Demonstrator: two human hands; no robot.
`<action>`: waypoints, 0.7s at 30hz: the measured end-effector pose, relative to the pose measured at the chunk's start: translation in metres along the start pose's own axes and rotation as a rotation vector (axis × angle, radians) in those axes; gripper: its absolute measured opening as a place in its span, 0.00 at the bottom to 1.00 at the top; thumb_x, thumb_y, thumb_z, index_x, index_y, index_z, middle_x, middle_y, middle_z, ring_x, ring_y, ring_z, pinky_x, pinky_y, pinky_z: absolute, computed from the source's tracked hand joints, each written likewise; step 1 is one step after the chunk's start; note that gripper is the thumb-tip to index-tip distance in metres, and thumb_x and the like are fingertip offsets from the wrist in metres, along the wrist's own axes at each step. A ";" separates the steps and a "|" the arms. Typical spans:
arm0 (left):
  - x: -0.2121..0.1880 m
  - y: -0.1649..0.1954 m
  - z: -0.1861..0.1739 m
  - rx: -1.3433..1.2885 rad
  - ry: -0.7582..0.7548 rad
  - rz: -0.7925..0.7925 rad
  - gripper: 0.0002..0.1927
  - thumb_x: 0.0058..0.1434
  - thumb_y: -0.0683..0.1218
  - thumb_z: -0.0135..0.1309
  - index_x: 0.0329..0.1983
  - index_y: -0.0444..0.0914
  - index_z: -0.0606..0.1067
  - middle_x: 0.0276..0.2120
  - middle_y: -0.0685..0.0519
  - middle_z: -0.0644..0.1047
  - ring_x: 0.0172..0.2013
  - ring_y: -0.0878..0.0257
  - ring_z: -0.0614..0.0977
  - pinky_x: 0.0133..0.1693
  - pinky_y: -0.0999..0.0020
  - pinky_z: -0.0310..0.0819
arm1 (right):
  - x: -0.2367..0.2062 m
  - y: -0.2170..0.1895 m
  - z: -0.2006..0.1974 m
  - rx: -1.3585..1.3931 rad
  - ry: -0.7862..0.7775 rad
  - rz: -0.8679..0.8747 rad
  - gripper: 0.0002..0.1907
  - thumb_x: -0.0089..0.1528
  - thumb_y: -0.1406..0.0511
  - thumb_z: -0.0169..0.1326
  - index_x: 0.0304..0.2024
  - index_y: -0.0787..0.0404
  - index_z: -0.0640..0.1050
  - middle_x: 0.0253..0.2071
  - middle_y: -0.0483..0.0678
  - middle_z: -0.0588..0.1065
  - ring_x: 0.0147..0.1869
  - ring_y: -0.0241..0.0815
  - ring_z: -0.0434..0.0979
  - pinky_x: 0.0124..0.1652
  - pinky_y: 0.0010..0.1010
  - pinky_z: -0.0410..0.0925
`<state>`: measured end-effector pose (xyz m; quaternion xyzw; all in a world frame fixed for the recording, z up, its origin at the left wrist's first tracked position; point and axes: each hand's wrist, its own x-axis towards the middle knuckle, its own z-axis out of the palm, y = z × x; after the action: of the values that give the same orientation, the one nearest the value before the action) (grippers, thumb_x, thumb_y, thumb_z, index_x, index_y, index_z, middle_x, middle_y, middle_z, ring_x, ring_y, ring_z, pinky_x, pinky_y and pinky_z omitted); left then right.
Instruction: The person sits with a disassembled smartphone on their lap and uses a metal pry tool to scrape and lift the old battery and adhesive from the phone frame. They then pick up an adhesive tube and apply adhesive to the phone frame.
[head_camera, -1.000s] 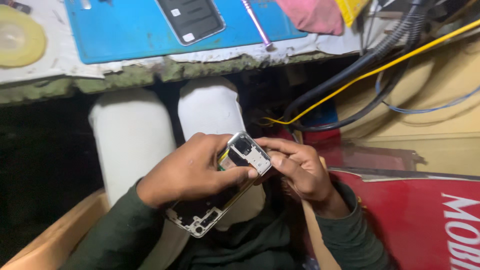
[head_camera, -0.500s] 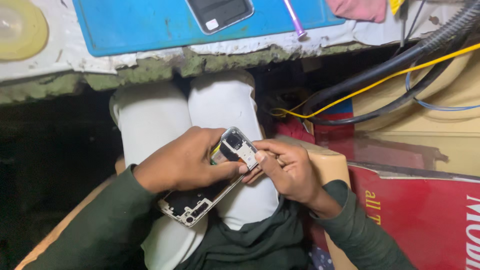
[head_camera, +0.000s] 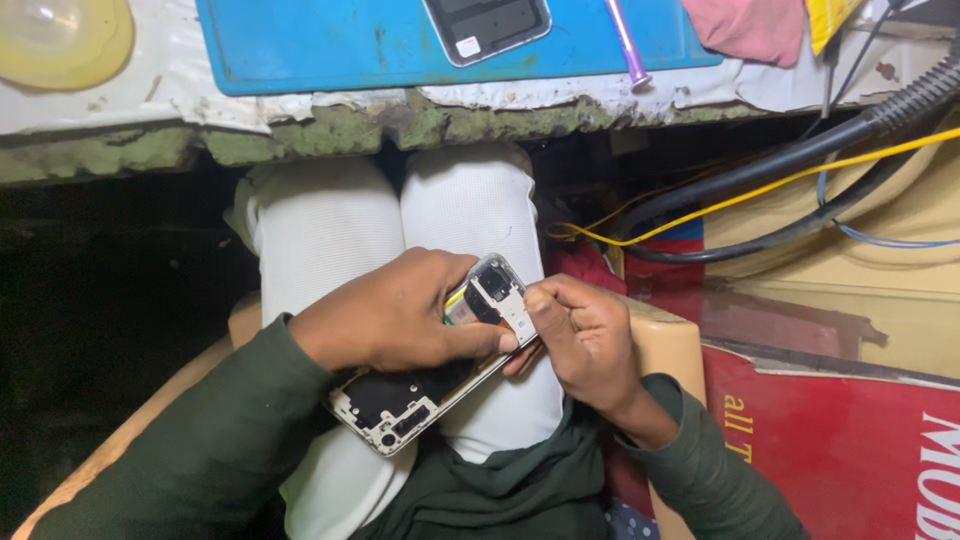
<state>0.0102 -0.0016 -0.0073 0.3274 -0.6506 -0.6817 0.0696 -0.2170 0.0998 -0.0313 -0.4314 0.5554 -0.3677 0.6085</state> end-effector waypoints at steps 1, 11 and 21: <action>0.001 -0.001 0.000 -0.008 -0.006 0.035 0.17 0.52 0.55 0.63 0.39 0.39 0.81 0.28 0.50 0.85 0.29 0.62 0.85 0.36 0.66 0.78 | 0.000 -0.002 -0.003 0.027 -0.032 0.012 0.19 0.74 0.62 0.45 0.48 0.76 0.75 0.35 0.55 0.80 0.32 0.41 0.83 0.33 0.30 0.77; 0.002 -0.006 0.000 -0.012 0.007 0.045 0.19 0.53 0.56 0.63 0.41 0.40 0.81 0.29 0.51 0.85 0.31 0.64 0.86 0.37 0.67 0.78 | -0.001 -0.011 -0.022 0.054 -0.222 0.027 0.23 0.70 0.67 0.47 0.63 0.78 0.69 0.50 0.58 0.79 0.48 0.43 0.82 0.47 0.34 0.78; 0.001 -0.008 0.001 0.084 0.018 0.043 0.19 0.52 0.56 0.64 0.36 0.37 0.79 0.27 0.48 0.83 0.28 0.60 0.84 0.35 0.63 0.77 | 0.007 -0.011 -0.002 0.000 -0.102 -0.001 0.12 0.71 0.65 0.49 0.41 0.71 0.74 0.33 0.53 0.80 0.33 0.38 0.83 0.35 0.29 0.78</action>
<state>0.0116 -0.0002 -0.0147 0.3219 -0.6851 -0.6490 0.0763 -0.2184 0.0892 -0.0231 -0.4497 0.5235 -0.3455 0.6358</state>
